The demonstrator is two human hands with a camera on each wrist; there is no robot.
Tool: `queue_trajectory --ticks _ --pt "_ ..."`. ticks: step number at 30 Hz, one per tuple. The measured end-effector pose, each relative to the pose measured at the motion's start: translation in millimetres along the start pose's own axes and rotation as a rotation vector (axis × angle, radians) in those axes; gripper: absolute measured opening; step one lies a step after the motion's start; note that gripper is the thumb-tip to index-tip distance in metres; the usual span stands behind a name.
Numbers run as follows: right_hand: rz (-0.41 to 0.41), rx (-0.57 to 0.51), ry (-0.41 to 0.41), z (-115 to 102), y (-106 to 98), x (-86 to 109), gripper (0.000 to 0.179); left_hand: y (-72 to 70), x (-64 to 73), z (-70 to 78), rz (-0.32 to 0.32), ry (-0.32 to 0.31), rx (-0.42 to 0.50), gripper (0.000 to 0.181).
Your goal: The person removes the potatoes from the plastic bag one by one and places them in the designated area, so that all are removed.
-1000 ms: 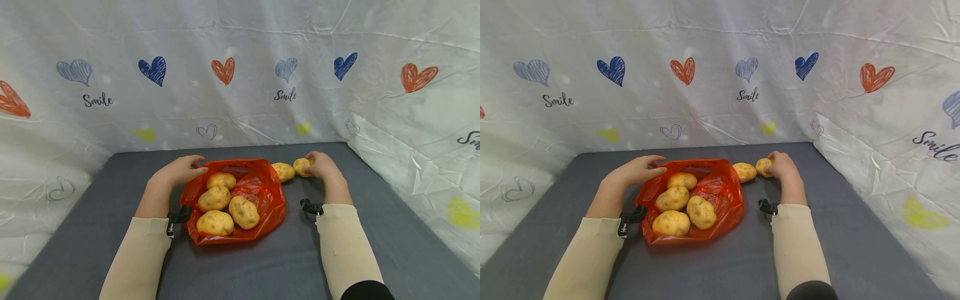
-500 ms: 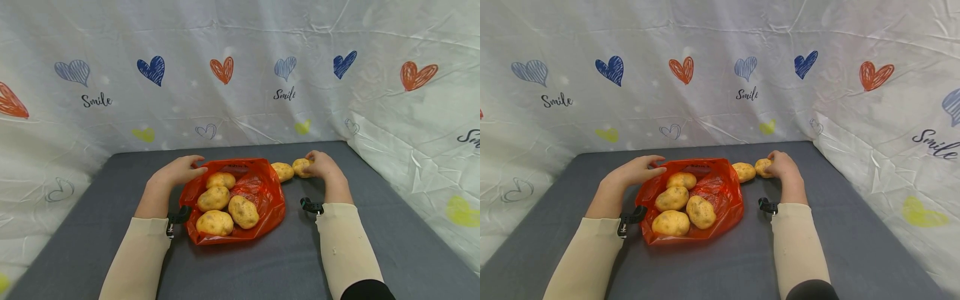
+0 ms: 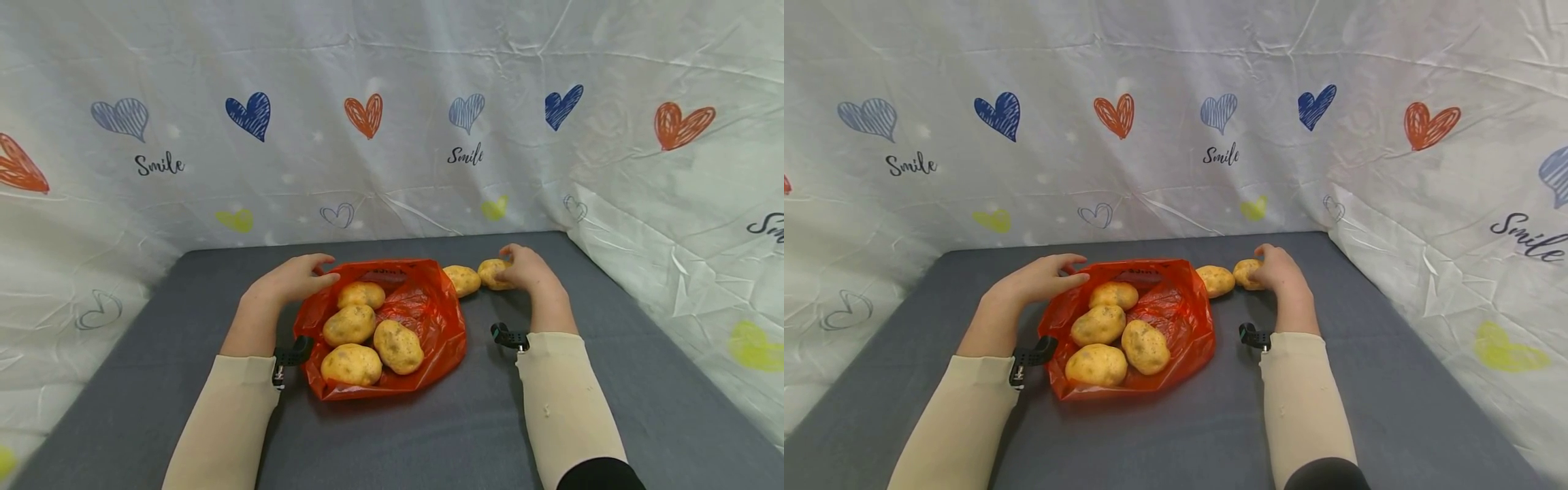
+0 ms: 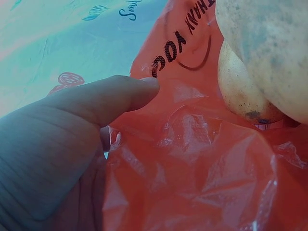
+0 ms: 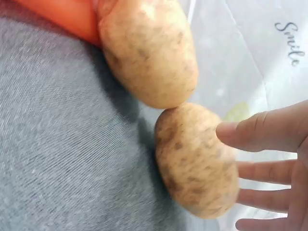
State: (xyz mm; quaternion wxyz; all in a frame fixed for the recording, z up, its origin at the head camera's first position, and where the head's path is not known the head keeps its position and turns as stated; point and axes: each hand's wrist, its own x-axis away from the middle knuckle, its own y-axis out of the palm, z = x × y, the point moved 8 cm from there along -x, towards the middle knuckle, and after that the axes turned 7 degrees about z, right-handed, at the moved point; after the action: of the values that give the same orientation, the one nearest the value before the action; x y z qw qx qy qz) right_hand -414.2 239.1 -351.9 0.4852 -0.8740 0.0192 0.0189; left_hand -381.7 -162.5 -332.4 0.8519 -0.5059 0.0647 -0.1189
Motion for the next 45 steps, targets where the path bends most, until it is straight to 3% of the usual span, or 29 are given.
queue_trajectory --ticks 6,14,22,27,30,35,40,45 --pt "-0.017 -0.050 -0.033 -20 -8 3.9 0.063 -0.7 0.5 -2.0 0.003 -0.001 -0.001 0.062" --pt "-0.057 -0.140 -0.138 -69 -12 17.8 0.066 -0.9 1.5 -5.6 0.005 -0.001 -0.003 0.062" --pt "-0.269 -0.273 -0.297 -127 18 39.9 0.054 -1.7 3.9 -6.4 0.007 -0.003 0.010 0.062" --pt "-0.440 -0.259 -0.396 -156 53 53.6 0.047 -1.3 4.0 -5.4 0.001 -0.009 0.012 0.062" --pt "-0.576 -0.220 -0.397 -162 79 62.2 0.050 -0.7 2.6 -3.4 -0.003 -0.008 0.013 0.061" --pt "-0.743 -0.143 -0.300 -157 109 72.3 0.059 -0.3 0.1 0.7 -0.004 0.003 -0.004 0.063" --pt "-0.782 -0.052 -0.237 -151 119 75.9 0.062 0.1 -0.4 4.2 -0.008 0.003 0.002 0.063" --pt "-0.770 -0.007 -0.275 -155 122 76.0 0.061 0.7 -0.2 2.9 -0.009 -0.009 0.000 0.063"
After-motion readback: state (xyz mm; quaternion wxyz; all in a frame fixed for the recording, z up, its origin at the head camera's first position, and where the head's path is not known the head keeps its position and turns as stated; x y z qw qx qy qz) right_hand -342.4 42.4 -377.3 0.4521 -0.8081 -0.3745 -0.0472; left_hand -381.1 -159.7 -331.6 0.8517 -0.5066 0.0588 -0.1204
